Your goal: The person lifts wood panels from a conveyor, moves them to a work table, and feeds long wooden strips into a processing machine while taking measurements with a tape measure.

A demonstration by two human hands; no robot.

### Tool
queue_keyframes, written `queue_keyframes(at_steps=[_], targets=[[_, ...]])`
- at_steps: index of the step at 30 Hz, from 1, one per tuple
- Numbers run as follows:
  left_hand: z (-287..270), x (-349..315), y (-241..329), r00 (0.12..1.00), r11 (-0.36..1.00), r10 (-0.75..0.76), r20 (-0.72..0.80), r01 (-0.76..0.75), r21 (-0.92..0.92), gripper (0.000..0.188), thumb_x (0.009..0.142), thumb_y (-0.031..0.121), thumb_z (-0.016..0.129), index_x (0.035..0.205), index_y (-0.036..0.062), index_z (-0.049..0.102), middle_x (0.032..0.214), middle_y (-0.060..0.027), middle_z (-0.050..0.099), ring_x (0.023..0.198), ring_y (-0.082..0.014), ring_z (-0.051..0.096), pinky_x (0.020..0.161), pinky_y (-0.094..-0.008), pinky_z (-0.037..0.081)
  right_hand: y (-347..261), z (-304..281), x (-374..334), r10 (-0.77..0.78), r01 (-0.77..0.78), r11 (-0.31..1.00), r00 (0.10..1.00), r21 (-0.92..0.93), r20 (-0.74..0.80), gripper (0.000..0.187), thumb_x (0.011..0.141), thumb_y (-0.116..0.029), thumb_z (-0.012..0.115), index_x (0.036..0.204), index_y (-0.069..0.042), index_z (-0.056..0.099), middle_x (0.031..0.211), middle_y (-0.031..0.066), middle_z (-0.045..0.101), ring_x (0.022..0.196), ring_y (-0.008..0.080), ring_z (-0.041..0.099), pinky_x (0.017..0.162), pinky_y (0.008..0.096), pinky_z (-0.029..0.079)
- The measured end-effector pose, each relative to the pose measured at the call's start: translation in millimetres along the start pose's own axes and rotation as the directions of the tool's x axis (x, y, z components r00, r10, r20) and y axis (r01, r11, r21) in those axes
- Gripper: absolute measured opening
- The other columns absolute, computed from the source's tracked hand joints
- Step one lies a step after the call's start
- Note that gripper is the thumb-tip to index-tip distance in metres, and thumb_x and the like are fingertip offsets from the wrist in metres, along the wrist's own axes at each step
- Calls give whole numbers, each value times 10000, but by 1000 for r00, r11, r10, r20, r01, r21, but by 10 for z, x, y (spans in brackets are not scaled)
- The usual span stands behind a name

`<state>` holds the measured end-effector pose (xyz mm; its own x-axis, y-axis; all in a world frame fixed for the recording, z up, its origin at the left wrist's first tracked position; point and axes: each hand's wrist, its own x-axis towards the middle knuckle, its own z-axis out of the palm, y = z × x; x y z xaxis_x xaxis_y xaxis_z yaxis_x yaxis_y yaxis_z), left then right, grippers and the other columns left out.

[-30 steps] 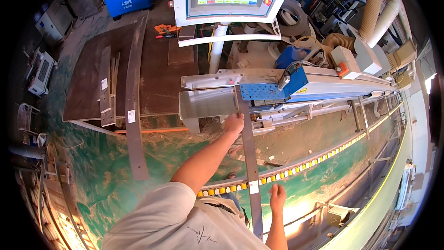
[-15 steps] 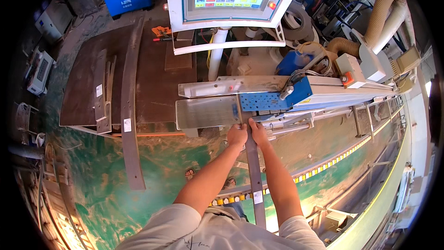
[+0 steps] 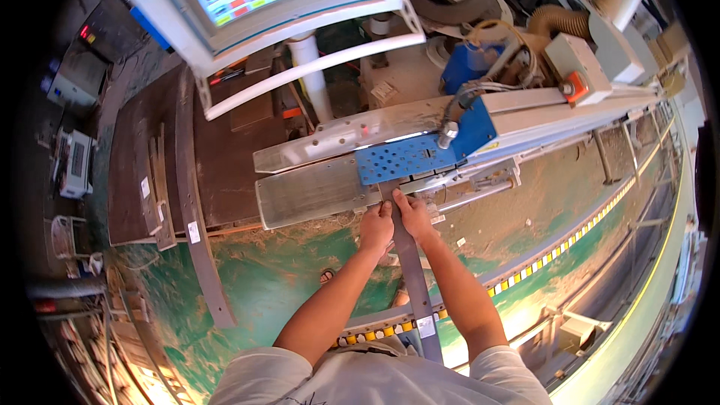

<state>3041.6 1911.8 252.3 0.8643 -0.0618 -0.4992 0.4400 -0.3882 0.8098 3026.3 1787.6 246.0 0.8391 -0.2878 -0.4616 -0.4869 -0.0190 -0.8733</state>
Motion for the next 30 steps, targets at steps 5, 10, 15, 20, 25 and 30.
queue_keyframes(at_steps=[5,10,15,20,25,30], targets=[[504,-8,240,991,978,-99,94,115,-177,362,1037,332,533,1071,9,693,757,-135,658,677,-255,629,630,-418,492,71,-528,115,-37,39,998,999,50,-39,597,968,-515,606,1059,64,720,806,122,711,724,148,636,671,324,513],[975,128,271,995,996,-13,103,22,-86,340,1050,297,526,1068,-4,682,808,-85,655,661,-189,635,589,-384,530,33,-1013,217,13,-11,999,999,38,-41,585,965,-501,614,1063,66,723,811,138,714,743,153,643,686,330,517],[1299,92,470,983,964,-103,151,136,-227,331,1051,282,538,1107,-17,669,877,-79,677,703,-178,671,604,-363,568,-5,-1393,300,52,-53,998,999,46,11,575,964,-503,607,1036,54,730,779,169,704,738,177,648,700,355,518],[1560,21,684,978,932,-97,184,154,-329,332,1046,293,551,1105,-10,672,873,-80,675,688,-176,668,587,-350,564,108,-1687,428,-80,76,995,994,-58,-69,563,986,-477,597,944,70,726,750,124,704,671,161,646,637,339,533],[1988,117,768,968,958,-87,236,146,-246,322,1051,274,534,1115,-13,666,862,-76,670,646,-184,657,550,-357,554,133,-2115,536,-53,48,998,993,-50,-104,534,982,-448,608,967,72,730,761,136,710,688,176,668,664,343,545],[2518,15,1035,969,929,-105,222,175,-326,328,1055,264,517,1112,-28,654,864,-84,662,657,-201,671,557,-382,569,214,-2653,667,-27,21,997,997,-80,-77,588,975,-492,594,999,80,728,793,175,721,709,207,688,693,356,556]])
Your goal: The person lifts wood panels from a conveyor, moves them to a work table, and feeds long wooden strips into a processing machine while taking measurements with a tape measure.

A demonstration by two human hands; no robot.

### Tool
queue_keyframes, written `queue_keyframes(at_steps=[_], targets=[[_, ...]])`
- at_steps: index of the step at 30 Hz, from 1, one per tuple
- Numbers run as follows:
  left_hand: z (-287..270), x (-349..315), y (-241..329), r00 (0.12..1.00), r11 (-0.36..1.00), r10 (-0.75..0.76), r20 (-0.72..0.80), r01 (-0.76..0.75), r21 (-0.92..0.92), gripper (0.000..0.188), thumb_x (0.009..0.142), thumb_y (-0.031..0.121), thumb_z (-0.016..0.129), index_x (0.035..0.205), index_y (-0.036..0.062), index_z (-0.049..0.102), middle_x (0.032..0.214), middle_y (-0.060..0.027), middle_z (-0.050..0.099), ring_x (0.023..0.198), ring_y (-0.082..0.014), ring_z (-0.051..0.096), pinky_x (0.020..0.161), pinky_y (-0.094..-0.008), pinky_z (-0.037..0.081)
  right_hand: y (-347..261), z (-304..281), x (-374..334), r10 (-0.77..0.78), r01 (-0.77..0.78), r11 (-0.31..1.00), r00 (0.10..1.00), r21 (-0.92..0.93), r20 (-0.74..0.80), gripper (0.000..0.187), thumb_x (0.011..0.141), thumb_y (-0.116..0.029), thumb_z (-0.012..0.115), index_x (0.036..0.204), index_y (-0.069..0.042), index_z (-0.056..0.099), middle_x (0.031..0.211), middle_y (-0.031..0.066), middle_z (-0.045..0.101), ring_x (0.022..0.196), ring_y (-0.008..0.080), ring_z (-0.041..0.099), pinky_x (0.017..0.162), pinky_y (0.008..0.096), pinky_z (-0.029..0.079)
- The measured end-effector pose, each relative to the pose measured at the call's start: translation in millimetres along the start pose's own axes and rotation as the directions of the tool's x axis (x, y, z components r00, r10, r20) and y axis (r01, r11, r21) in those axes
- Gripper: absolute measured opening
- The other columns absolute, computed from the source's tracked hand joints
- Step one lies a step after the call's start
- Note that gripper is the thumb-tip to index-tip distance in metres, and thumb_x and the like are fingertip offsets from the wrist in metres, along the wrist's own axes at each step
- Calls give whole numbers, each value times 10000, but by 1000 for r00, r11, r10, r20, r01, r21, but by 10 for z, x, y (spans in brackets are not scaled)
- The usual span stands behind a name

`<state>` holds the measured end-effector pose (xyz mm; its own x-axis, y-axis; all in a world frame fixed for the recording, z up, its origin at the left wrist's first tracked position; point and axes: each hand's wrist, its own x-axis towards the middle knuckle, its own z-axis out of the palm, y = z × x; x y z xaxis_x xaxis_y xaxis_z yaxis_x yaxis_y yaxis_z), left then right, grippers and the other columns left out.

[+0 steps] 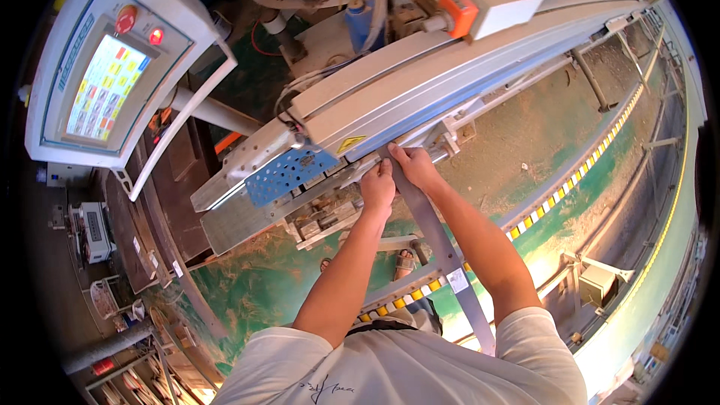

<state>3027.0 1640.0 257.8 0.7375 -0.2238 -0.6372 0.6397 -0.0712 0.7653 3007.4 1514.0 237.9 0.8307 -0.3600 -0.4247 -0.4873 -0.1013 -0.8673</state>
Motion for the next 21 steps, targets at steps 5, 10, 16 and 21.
queue_keyframes(at_steps=[5,10,16,21], targets=[[422,136,-59,992,976,124,-6,-121,181,329,1065,277,477,1114,4,655,889,-68,657,737,-194,671,633,-383,600,40,-418,118,-41,40,997,999,-67,-22,700,950,-580,576,1006,103,719,822,227,722,765,265,715,731,388,556],[1057,137,31,1000,997,-2,-8,2,77,372,1050,320,498,1157,-4,645,1007,-146,697,770,-276,705,638,-457,623,-80,-1066,151,-30,26,987,999,-161,-20,732,917,-589,595,1042,125,702,1032,318,698,979,394,698,873,434,521],[1011,592,296,973,908,-228,44,196,371,569,989,526,561,1276,36,573,1187,-146,638,936,-295,659,682,-464,582,-281,-1071,-721,-521,389,852,705,-351,-482,292,955,-281,587,1008,-17,698,917,209,704,928,406,672,801,488,509],[349,-110,-206,910,938,-111,399,-36,344,631,946,608,584,1170,19,625,1041,-122,679,830,-232,676,636,-387,560,641,-722,-2322,-268,396,914,748,84,-607,207,970,-174,627,1028,17,685,914,166,722,860,237,700,806,363,529]])
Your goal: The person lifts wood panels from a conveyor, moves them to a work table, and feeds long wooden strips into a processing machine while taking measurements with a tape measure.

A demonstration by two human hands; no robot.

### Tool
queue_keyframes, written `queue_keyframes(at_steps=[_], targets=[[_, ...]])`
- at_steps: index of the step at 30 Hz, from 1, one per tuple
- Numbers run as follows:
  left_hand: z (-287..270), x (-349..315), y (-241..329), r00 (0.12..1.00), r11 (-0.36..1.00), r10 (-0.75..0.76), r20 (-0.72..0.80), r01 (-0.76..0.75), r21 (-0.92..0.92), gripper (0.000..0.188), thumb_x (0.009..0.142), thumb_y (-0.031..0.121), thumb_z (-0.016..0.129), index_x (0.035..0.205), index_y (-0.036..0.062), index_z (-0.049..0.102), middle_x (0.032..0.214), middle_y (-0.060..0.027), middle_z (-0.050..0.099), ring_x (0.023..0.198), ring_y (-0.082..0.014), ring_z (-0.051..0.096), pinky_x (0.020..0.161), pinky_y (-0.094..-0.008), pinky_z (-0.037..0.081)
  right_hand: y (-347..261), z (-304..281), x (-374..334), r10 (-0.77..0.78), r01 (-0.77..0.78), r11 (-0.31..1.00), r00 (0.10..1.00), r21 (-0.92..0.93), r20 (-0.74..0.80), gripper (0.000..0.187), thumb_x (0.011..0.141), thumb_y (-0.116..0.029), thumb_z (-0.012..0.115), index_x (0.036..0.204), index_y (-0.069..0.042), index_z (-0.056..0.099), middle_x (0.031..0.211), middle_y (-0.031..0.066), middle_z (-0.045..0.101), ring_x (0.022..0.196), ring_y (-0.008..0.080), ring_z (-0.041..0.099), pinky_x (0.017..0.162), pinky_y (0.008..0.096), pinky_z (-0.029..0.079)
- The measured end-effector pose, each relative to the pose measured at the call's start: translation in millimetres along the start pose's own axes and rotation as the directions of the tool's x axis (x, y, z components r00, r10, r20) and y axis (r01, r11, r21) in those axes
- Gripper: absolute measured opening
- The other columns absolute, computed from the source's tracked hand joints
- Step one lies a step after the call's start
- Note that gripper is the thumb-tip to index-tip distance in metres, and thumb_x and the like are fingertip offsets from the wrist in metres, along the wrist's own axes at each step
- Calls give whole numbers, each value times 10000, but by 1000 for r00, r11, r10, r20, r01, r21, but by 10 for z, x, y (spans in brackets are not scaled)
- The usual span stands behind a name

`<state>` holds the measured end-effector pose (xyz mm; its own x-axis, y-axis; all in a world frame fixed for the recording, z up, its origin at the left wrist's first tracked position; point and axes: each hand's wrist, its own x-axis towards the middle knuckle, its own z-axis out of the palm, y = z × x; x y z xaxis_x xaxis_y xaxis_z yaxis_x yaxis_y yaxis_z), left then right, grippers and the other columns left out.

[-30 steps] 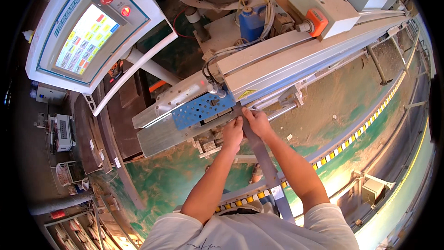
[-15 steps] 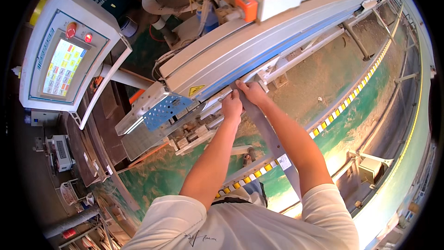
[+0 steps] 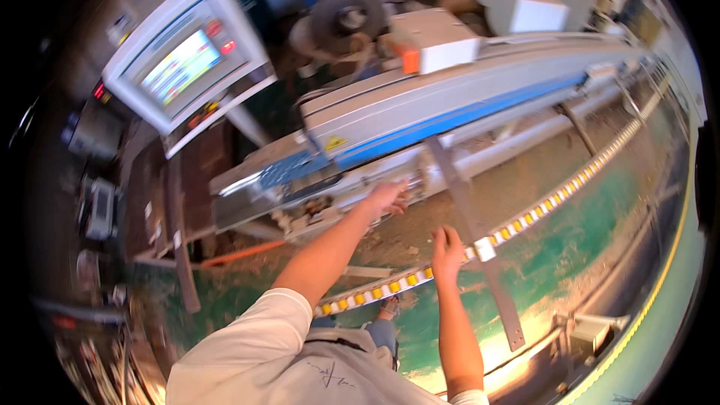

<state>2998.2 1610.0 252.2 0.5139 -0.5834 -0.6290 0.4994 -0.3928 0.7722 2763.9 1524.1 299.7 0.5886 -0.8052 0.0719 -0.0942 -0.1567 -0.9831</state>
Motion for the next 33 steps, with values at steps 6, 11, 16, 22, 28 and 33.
queue_keyframes(at_steps=[6,11,16,22,28,33], targets=[[-1390,-1945,-1236,883,835,207,-422,66,546,402,894,442,671,1106,101,689,943,-137,714,827,-236,704,728,-408,557,-43,376,-1436,238,-92,952,823,-292,515,213,956,-151,647,1076,23,664,929,145,716,880,213,696,804,328,526],[-3515,-4019,-2456,185,680,297,-937,648,343,556,840,383,733,1296,106,573,1352,-179,553,1098,-390,625,887,-508,520,-608,1354,-2317,-78,101,995,658,15,749,348,918,-145,668,1231,5,638,1112,187,700,1031,298,681,864,371,528],[-4476,-4942,-2854,98,566,163,-982,806,174,911,792,447,768,1521,138,317,1533,-266,323,1329,-440,454,1045,-508,444,-219,1975,-2713,-105,462,862,566,-209,818,323,898,-200,676,1167,-23,677,1054,207,718,969,373,697,832,431,547],[-5229,-5205,-3143,443,795,226,-867,431,427,1004,759,402,783,1551,124,232,1487,-256,363,1269,-454,499,1018,-489,480,48,2304,-2824,31,434,654,803,-619,596,206,925,-236,606,989,-77,719,812,172,716,724,394,693,639,468,536],[-5703,-5146,-3006,397,877,241,-885,302,375,1001,750,348,790,1551,139,226,1345,-213,449,1144,-432,567,873,-489,549,-115,2496,-2874,124,377,458,870,-805,477,268,905,-268,608,999,-52,736,825,197,717,753,387,704,668,475,542],[-6083,-5041,-2770,424,901,189,-886,284,328,1000,754,346,788,1557,140,228,1388,-223,425,1165,-430,563,885,-482,546,-24,2536,-2806,113,336,474,894,-814,434,231,878,-240,621,987,-76,742,827,179,720,785,381,703,700,464,549]])
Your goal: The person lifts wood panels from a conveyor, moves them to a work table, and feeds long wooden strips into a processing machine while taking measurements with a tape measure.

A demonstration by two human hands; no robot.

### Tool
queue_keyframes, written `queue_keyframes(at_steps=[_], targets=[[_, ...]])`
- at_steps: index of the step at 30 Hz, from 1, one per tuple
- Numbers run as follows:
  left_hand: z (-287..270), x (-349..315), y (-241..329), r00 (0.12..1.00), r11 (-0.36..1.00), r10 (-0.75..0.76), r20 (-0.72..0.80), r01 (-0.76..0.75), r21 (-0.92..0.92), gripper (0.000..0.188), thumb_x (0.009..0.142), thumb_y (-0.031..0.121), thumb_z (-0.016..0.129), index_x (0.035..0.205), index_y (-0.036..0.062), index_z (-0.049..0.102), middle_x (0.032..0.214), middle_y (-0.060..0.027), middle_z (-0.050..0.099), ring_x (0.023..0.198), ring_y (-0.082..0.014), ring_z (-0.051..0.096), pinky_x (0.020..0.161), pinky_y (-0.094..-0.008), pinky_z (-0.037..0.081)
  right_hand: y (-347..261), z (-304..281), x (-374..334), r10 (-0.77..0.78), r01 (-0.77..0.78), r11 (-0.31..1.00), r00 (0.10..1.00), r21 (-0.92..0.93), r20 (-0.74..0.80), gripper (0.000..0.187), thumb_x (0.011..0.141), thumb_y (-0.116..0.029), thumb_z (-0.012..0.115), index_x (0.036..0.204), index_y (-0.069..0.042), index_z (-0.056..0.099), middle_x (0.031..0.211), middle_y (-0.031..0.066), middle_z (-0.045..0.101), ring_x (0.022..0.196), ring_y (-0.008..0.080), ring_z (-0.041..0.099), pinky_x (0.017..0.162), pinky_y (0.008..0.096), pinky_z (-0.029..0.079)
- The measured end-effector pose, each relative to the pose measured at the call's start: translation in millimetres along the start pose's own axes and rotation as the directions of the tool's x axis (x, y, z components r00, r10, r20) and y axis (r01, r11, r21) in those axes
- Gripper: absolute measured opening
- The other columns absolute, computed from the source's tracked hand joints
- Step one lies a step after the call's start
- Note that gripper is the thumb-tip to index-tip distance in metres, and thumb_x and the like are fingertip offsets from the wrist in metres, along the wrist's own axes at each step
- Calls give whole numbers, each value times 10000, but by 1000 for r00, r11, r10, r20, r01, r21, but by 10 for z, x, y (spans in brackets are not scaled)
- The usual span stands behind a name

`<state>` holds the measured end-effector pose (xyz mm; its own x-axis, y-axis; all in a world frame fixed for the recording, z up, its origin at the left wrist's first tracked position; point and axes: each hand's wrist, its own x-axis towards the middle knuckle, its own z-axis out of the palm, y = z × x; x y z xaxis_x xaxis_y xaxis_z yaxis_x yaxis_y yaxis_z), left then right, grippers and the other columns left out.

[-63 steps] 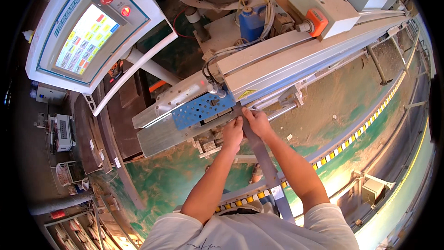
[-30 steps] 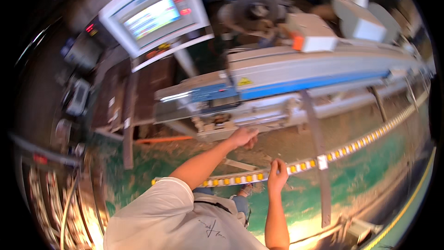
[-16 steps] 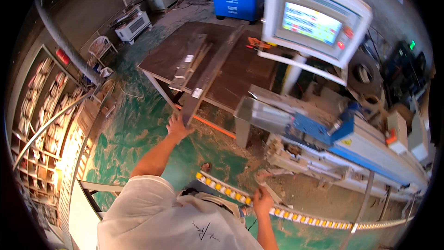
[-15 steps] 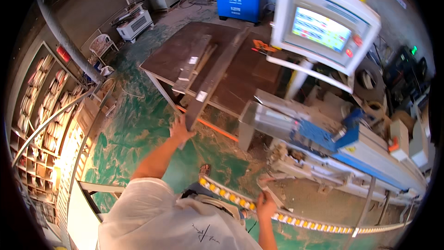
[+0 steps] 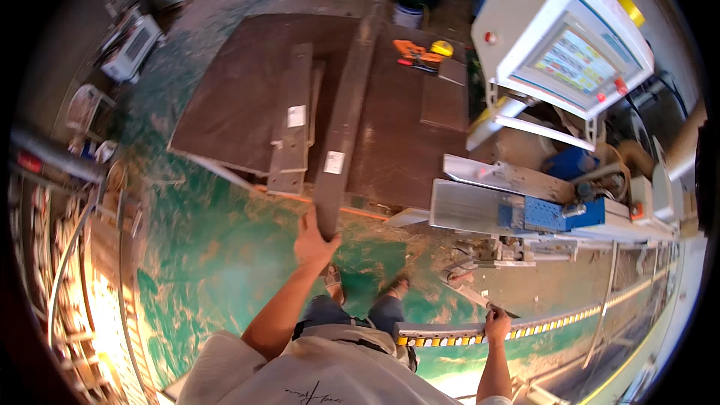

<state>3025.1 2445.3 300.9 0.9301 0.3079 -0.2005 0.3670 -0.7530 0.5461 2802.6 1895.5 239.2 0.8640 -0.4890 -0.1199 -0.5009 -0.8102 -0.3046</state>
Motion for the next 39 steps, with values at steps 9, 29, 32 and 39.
queue_keyframes(at_steps=[9,29,32,39], targets=[[-244,417,-199,993,994,85,77,-79,-80,1036,747,268,818,1561,76,206,1394,-292,398,1182,-504,514,943,-532,493,-142,74,236,164,-153,976,984,156,-63,208,918,-188,624,944,-3,714,770,155,719,709,274,713,653,385,548],[-39,610,-44,970,972,-211,117,196,126,1057,706,101,829,1566,37,217,1479,-275,384,1340,-464,422,1096,-499,396,-3216,525,2479,-623,624,779,781,64,-42,449,959,-213,558,1364,-31,488,1479,284,414,1373,503,378,1131,581,325],[-5,561,-41,966,963,-247,74,237,125,1057,698,92,827,1561,19,220,1488,-273,383,1351,-456,417,1111,-492,382,-3215,558,2521,-633,634,772,773,42,-35,454,969,-248,539,1365,-33,486,1463,286,429,1367,503,384,1131,596,318],[27,592,-32,965,961,-260,35,255,111,1072,699,84,821,1566,3,196,1504,-266,378,1365,-447,416,1125,-473,369,-3210,564,2519,-631,632,771,775,75,-35,461,972,-260,536,1374,-43,473,1467,275,424,1358,507,389,1125,600,317]])
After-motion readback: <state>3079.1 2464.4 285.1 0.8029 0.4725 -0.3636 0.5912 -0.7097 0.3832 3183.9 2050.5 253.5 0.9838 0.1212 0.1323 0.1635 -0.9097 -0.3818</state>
